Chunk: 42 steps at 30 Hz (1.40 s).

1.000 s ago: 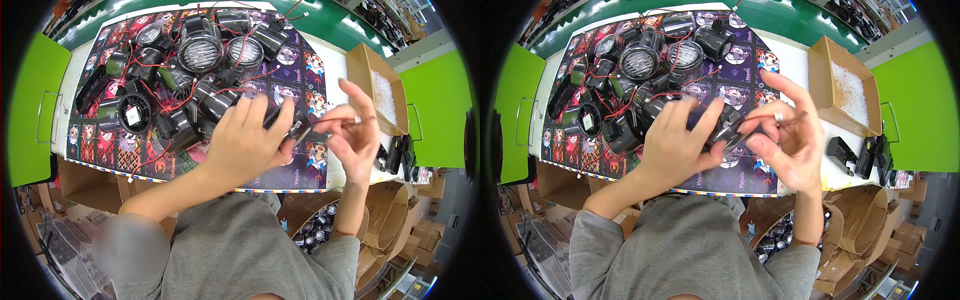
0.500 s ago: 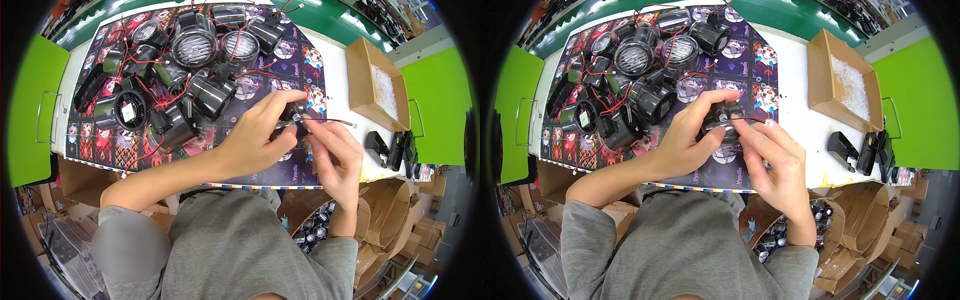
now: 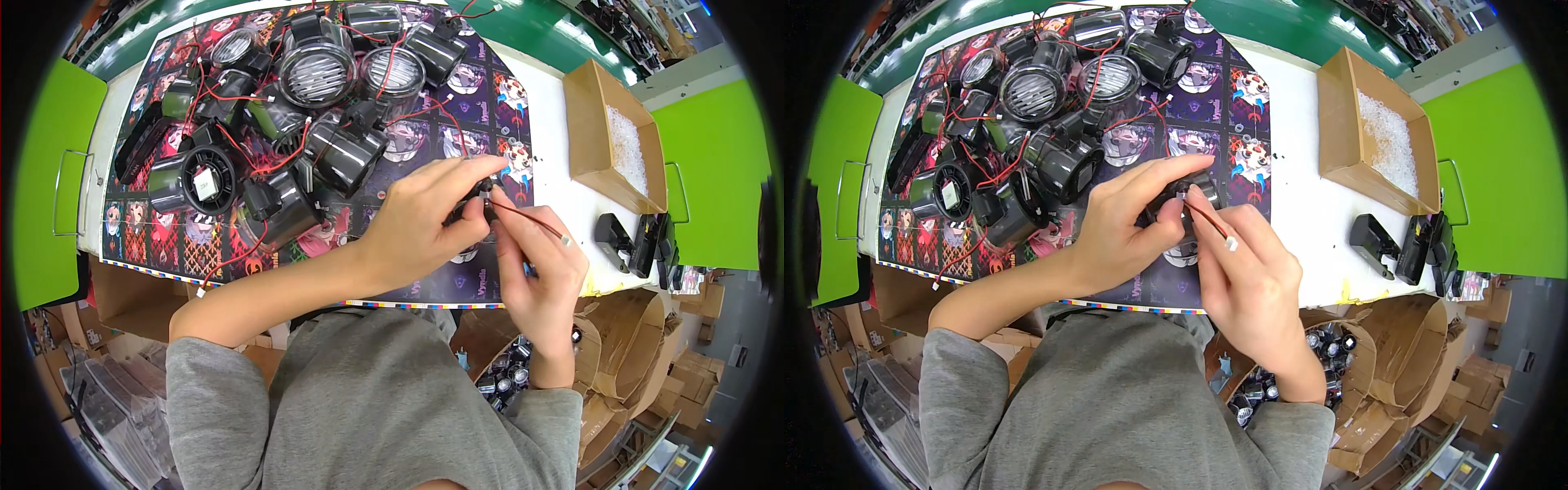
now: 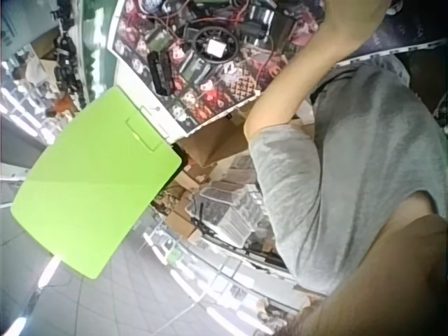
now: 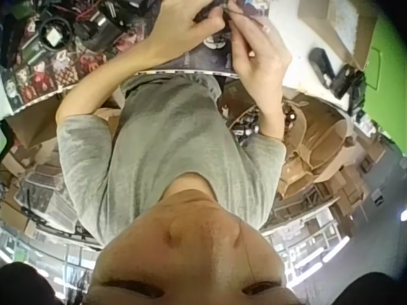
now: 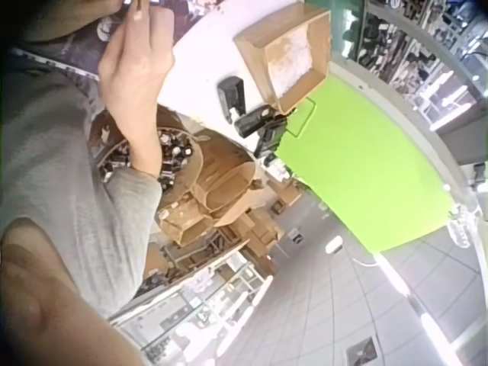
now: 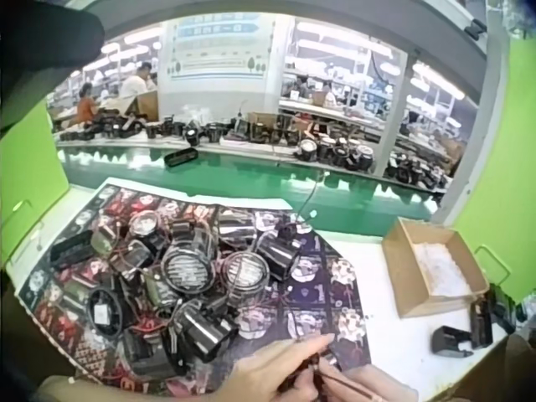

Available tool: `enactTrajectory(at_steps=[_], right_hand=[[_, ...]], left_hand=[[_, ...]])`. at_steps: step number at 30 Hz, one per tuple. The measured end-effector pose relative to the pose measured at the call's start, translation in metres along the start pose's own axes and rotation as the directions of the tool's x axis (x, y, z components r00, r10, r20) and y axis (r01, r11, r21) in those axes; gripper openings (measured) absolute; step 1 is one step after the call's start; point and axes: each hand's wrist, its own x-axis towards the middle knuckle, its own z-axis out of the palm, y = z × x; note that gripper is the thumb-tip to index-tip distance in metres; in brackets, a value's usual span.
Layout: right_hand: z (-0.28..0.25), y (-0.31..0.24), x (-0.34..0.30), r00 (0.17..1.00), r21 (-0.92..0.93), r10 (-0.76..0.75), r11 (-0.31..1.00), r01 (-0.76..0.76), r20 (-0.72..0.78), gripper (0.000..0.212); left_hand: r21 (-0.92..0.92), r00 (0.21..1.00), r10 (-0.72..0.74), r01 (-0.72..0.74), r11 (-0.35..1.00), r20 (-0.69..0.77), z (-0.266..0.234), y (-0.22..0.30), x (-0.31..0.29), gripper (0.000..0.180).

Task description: Assembling small electronic lamp components by connecting wires to internal connectors and fitting housings.

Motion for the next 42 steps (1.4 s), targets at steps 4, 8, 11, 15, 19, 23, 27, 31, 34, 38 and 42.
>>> enactTrajectory(at_steps=[4, 8, 11, 15, 19, 23, 27, 31, 34, 38, 42], right_hand=[[0.010, -0.003, -0.004, 0.997, -0.076, -0.023, 0.997, 0.017, -0.076, 0.034], [0.015, -0.007, -0.006, 0.993, -0.185, -0.071, 0.981, 0.053, -0.092, 0.035], [0.018, -0.010, -0.006, 0.990, -0.212, -0.083, 0.975, 0.058, -0.111, 0.040], [0.021, -0.010, -0.006, 0.986, -0.217, -0.061, 0.976, 0.026, -0.158, 0.043], [0.022, -0.009, -0.008, 0.981, -0.210, -0.061, 0.977, 0.021, -0.186, 0.042], [0.020, -0.008, -0.008, 0.982, -0.198, -0.029, 0.980, -0.009, -0.186, 0.040], [0.020, -0.011, -0.007, 0.988, -0.184, -0.034, 0.983, 0.005, -0.151, 0.041], [0.021, -0.011, -0.007, 0.987, -0.186, -0.009, 0.982, -0.022, -0.161, 0.043], [0.026, -0.007, -0.008, 0.977, -0.159, -0.011, 0.987, -0.024, -0.212, 0.042], [0.034, -0.006, -0.009, 0.958, -0.146, 0.023, 0.987, -0.067, -0.286, 0.039], [0.041, -0.005, -0.009, 0.929, -0.144, 0.030, 0.986, -0.089, -0.369, 0.036]], left_hand=[[0.057, 0.995, 0.073, -0.069, 0.996, -0.067, 0.006, 0.000, 0.000, 0.046], [0.024, 0.995, 0.074, -0.073, 0.997, -0.063, 0.004, -0.001, 0.001, 0.044], [-0.019, 0.995, 0.059, -0.061, 0.998, -0.083, 0.004, -0.002, 0.001, 0.038], [-0.077, 0.997, 0.039, -0.044, 0.996, -0.063, 0.000, -0.005, 0.001, 0.035], [-0.089, 0.997, 0.055, -0.059, 0.994, -0.046, -0.003, -0.004, 0.001, 0.038], [-0.070, 0.997, 0.068, -0.070, 0.995, -0.026, -0.003, -0.004, 0.002, 0.039], [0.043, 0.994, 0.098, -0.096, 0.995, -0.057, -0.001, -0.006, -0.001, 0.037], [0.128, 0.987, 0.137, -0.125, 0.984, -0.085, 0.000, -0.006, 0.000, 0.034], [0.125, 0.987, 0.133, -0.121, 0.985, -0.090, 0.001, -0.007, -0.001, 0.034], [0.123, 0.983, 0.147, -0.133, 0.984, -0.114, 0.002, -0.009, -0.001, 0.034], [0.160, 0.977, 0.185, -0.166, 0.973, -0.108, 0.002, -0.007, 0.000, 0.034]])
